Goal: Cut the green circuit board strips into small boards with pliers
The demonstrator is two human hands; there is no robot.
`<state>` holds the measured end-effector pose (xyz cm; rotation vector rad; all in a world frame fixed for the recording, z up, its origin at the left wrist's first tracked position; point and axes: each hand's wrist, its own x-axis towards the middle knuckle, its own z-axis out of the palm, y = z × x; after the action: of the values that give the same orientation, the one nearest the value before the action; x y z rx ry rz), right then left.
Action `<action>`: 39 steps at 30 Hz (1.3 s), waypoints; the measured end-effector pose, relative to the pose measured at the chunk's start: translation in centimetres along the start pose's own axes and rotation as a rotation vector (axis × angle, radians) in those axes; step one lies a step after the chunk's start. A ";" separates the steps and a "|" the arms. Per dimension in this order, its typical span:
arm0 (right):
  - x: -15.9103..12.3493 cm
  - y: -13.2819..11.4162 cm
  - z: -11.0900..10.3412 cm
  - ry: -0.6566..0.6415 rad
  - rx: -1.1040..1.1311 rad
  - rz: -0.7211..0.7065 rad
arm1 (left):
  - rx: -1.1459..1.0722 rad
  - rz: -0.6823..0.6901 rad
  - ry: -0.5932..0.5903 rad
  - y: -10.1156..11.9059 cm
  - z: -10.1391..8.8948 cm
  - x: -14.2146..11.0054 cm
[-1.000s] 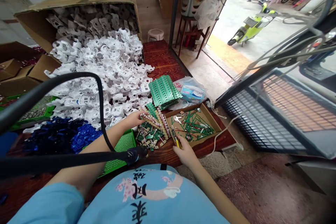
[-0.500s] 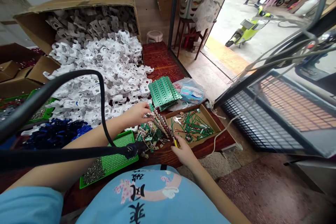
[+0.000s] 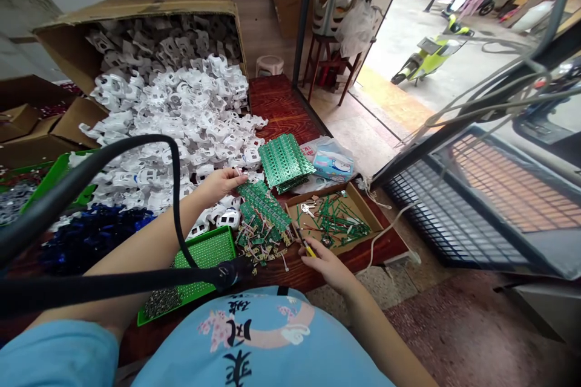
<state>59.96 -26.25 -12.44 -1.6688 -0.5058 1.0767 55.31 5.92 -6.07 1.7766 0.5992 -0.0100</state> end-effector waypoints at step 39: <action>1.0 -0.7 2.4 -0.019 -0.252 -0.014 | -0.398 -0.173 0.058 -2.4 0.0 -3.5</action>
<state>58.62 -23.92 -12.33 -1.8718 -0.6877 1.0531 51.37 4.93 -7.18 1.3406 0.7397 0.0398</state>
